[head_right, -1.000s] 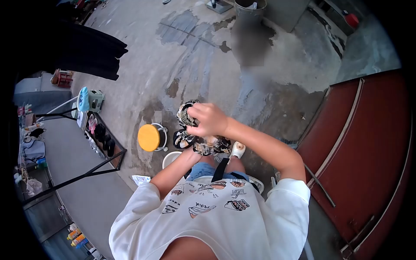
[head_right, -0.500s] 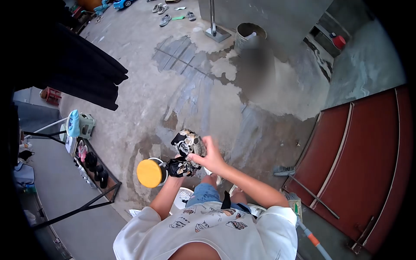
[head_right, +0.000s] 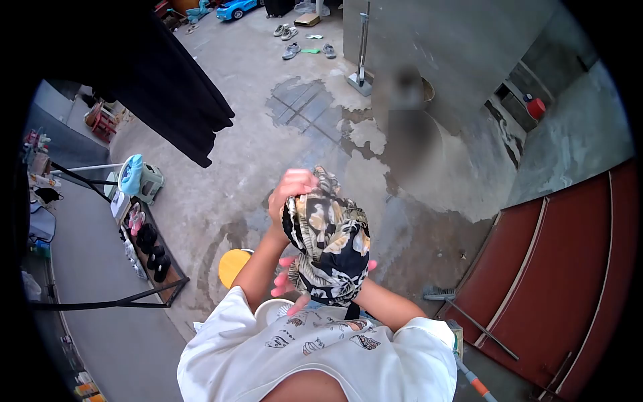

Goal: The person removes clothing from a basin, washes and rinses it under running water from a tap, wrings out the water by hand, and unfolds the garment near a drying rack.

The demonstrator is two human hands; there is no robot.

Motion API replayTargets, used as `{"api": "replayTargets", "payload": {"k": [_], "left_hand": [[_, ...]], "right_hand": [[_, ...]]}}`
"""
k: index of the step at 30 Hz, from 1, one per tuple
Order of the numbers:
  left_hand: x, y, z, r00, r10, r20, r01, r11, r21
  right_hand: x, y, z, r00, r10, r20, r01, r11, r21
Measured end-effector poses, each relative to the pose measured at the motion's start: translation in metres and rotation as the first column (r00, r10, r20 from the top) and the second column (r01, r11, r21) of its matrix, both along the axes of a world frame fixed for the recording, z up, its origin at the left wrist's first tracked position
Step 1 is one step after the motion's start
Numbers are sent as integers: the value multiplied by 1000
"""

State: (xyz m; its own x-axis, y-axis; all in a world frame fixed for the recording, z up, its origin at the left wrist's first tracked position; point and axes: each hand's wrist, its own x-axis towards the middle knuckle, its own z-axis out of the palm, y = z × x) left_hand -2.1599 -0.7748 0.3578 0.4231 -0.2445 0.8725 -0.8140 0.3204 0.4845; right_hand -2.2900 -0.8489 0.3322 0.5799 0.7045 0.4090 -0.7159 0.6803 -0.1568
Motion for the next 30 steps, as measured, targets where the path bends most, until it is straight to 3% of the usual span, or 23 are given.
{"api": "replayTargets", "payload": {"k": [2,4,6,9,13,16,19,20,22,24,26,28,30], "left_hand": [[-5,-4,22,985,64,157,-57,997,-44],[-4,-6,40,945,40,326,-6,994,-106],[-10,-6,65,866,39,498,41,988,-149],[-35,-7,102,765,171,621,-18,969,-245],[-56,-39,128,627,465,625,-11,807,-590],[-59,-52,140,532,375,759,121,854,-506],[-62,-75,136,458,417,785,101,853,-512],[-63,-81,133,438,414,798,98,861,-500],[-66,-80,128,472,227,852,-19,969,-247],[-57,-91,127,387,240,890,-87,971,-224],[-47,-103,123,265,346,900,-93,938,-333],[-51,-105,113,315,333,889,-168,941,-293],[-56,-105,106,371,310,875,-227,944,-238]], "right_hand": [[-2,-7,9,999,-30,-30,28,998,-64],[1,-23,17,994,-102,-43,89,967,-237],[10,-42,23,981,-195,14,178,859,-480],[28,-66,29,965,-189,183,262,620,-740],[42,-88,33,932,-135,338,362,418,-833],[51,-111,38,921,-95,379,387,354,-851],[54,-128,39,929,-87,360,364,400,-841],[54,-131,38,937,-94,338,342,455,-822],[51,-136,34,965,-125,231,256,644,-721],[41,-135,31,993,-103,61,120,875,-469],[31,-129,26,999,29,-38,-33,992,-118],[22,-118,22,967,254,-22,-244,949,199],[16,-106,23,846,523,100,-513,751,415]]}}
